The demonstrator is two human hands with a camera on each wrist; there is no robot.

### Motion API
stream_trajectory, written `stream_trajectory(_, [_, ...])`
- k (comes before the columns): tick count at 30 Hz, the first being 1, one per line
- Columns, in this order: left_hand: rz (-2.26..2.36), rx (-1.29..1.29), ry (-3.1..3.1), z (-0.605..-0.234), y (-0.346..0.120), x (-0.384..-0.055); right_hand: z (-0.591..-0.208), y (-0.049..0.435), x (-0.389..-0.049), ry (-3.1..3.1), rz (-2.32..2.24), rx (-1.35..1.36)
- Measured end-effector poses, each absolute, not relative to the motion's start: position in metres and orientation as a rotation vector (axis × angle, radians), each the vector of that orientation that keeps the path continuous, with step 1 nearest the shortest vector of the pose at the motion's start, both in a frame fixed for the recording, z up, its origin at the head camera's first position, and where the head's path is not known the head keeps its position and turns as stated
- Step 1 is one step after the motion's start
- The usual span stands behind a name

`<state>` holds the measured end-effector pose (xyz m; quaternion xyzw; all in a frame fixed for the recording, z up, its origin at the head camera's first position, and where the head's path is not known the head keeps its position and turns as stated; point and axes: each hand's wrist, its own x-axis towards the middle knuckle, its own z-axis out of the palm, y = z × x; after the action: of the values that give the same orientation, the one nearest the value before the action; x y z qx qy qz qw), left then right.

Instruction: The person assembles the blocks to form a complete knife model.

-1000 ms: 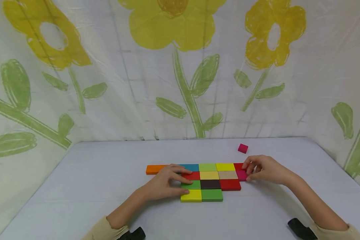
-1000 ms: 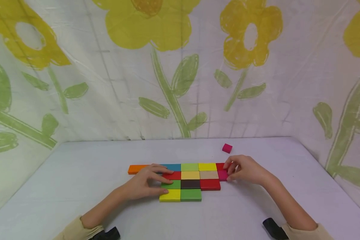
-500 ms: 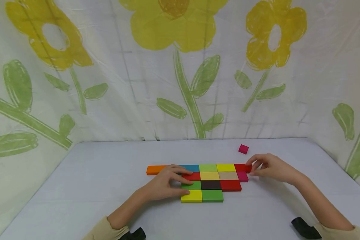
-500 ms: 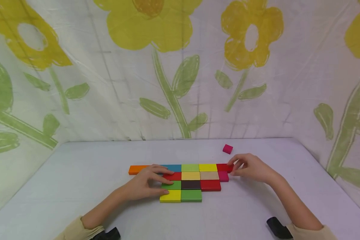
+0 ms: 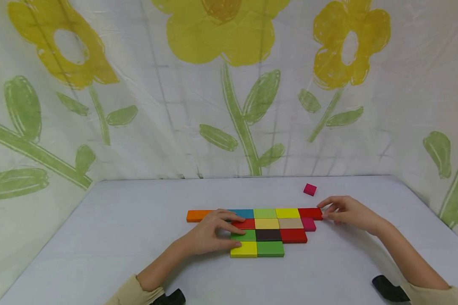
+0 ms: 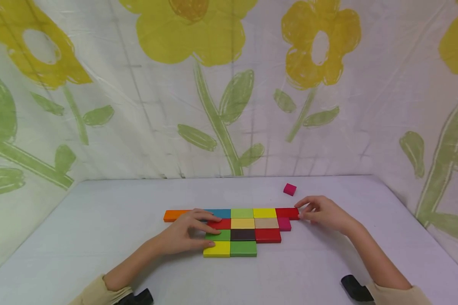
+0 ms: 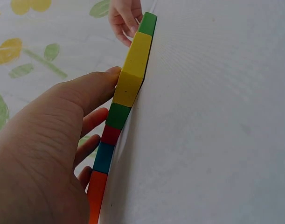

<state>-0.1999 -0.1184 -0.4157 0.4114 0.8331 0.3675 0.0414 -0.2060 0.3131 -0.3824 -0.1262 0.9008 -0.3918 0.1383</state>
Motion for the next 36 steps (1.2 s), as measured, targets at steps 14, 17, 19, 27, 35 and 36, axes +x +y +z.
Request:
stream_trajectory(14, [1.122,1.279,2.536,-0.416,-0.117,-0.201,-0.381,0.321,-0.209,2.639,-1.117,-0.337])
stream_trajectory(17, [1.126,1.283,2.534,-0.416,-0.117,-0.201,-0.383,0.323,-0.214,2.679,-1.102,-0.325])
stream_trajectory(19, [1.129,1.284,2.532,-0.416,-0.117,-0.201,-0.383,0.323,-0.219,2.709,-1.088,-0.317])
stream_trajectory(27, [1.13,1.273,2.535,-0.415,-0.118,-0.201,-0.384,0.321,-0.244,2.776,-1.045,-0.3])
stream_trajectory(35, [1.133,1.283,2.535,-0.415,-0.118,-0.201,-0.386,0.315,-0.262,2.769,-1.05,-0.296])
stream_trajectory(36, [1.131,1.283,2.536,-0.414,-0.118,-0.202,-0.386,0.314,-0.263,2.766,-1.05,-0.3])
